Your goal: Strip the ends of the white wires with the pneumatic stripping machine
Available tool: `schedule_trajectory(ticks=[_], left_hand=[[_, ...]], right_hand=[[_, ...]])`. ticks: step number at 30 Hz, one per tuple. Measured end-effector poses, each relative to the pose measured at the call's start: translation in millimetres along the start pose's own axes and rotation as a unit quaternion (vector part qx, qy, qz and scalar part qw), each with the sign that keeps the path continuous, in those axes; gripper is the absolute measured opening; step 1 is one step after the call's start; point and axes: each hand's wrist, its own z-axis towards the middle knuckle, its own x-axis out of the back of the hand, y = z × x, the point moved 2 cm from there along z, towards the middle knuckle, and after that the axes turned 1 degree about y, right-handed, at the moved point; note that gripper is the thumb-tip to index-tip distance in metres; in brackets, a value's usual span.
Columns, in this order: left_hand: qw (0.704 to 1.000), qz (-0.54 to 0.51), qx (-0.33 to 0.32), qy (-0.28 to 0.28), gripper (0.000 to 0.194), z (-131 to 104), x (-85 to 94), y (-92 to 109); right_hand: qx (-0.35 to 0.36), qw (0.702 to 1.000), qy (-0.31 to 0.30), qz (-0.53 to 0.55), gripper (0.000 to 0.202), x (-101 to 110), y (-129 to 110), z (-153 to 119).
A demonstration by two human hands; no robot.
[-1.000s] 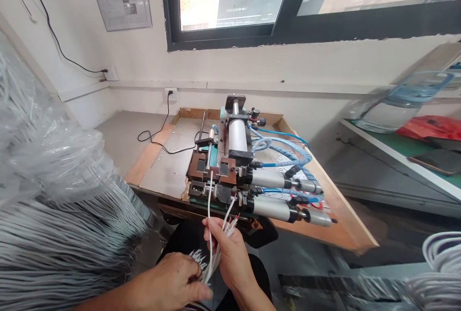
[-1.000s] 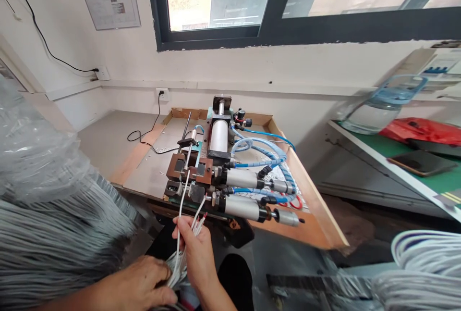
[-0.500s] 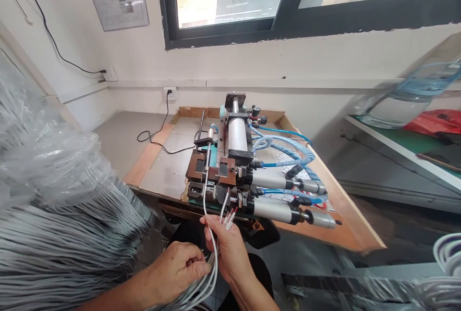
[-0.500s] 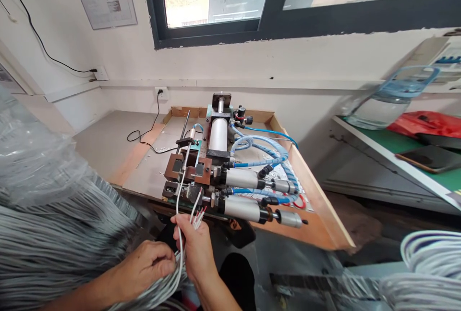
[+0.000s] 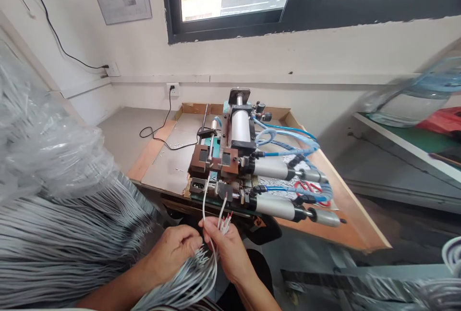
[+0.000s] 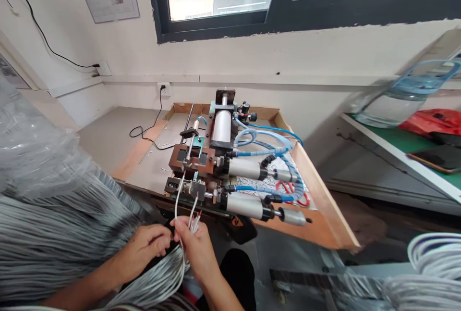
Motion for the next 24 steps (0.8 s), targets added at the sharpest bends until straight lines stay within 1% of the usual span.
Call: schedule_trajectory(ticks=[2,3,6,8,9,11,12,14,15,16,17,18,20,21,22,23,24], left_hand=[[0.994,-0.098,0.028,0.039,0.037,2.3,4.2,-3.4],[0.986,-0.152,0.039,0.059,0.035,3.1,6.0,-4.6],[0.944,-0.299,0.06,0.124,0.031,4.0,9.2,-6.4],[0.914,-0.369,0.066,0.158,0.025,4.4,10.3,-8.3],[0.899,-0.398,0.072,0.17,0.021,4.8,11.4,-10.7],[0.866,-0.448,0.086,0.204,0.02,5.2,17.6,-20.5],[0.852,-0.463,0.096,0.223,0.021,4.7,23.4,-28.3],[0.829,-0.484,0.116,0.256,0.023,-0.1,40.4,-49.2],[0.819,-0.493,0.127,0.266,0.025,-5.4,50.7,-61.5],[0.81,-0.502,0.139,0.269,0.028,-13.2,61.1,-74.2],[0.802,-0.511,0.153,0.269,0.032,-23.9,70.7,-86.6],[0.794,-0.52,0.166,0.266,0.038,-37.4,78.8,-97.7],[0.78,-0.535,0.189,0.266,0.048,-71.9,88.2,-113.8],[0.771,-0.54,0.198,0.271,0.051,-91.4,89.3,-117.7],[0.762,-0.548,0.201,0.282,0.052,-111.2,88.4,-118.5],[0.751,-0.557,0.194,0.298,0.05,-130.2,86.3,-116.2],[0.741,-0.564,0.175,0.318,0.046,-147.3,83.8,-111.4]], right_hand=[[-0.009,0.997,-0.059,-0.038,0.036,2.5,7.7,-7.8],[-0.016,0.995,-0.081,-0.054,0.036,3.7,11.7,-12.1],[-0.03,0.986,-0.128,-0.1,0.034,5.5,22.3,-24.6],[-0.042,0.98,-0.154,-0.122,0.035,6.9,29.3,-30.5],[-0.053,0.978,-0.157,-0.127,0.034,9.2,34.0,-32.4],[-0.086,0.98,-0.134,-0.123,0.031,19.7,47.9,-34.9],[-0.103,0.983,-0.103,-0.113,0.029,28.5,57.4,-36.1],[-0.145,0.987,-0.011,-0.071,0.027,51.7,81.4,-40.7],[-0.175,0.983,0.039,-0.036,0.028,64.7,95.2,-44.6],[-0.219,0.972,0.08,0.006,0.032,76.9,109.8,-49.6],[-0.277,0.954,0.099,0.05,0.036,87.0,124.3,-55.4],[-0.342,0.931,0.099,0.086,0.041,94.4,137.7,-61.5],[-0.456,0.879,0.055,0.129,0.044,100.2,158.7,-71.7],[-0.495,0.858,0.026,0.135,0.042,98.9,165.9,-74.4],[-0.52,0.844,-0.003,0.133,0.041,95.3,171.5,-74.8],[-0.532,0.837,-0.027,0.121,0.039,89.8,175.8,-72.7],[-0.533,0.84,-0.044,0.095,0.039,83.3,179.5,-68.0]])
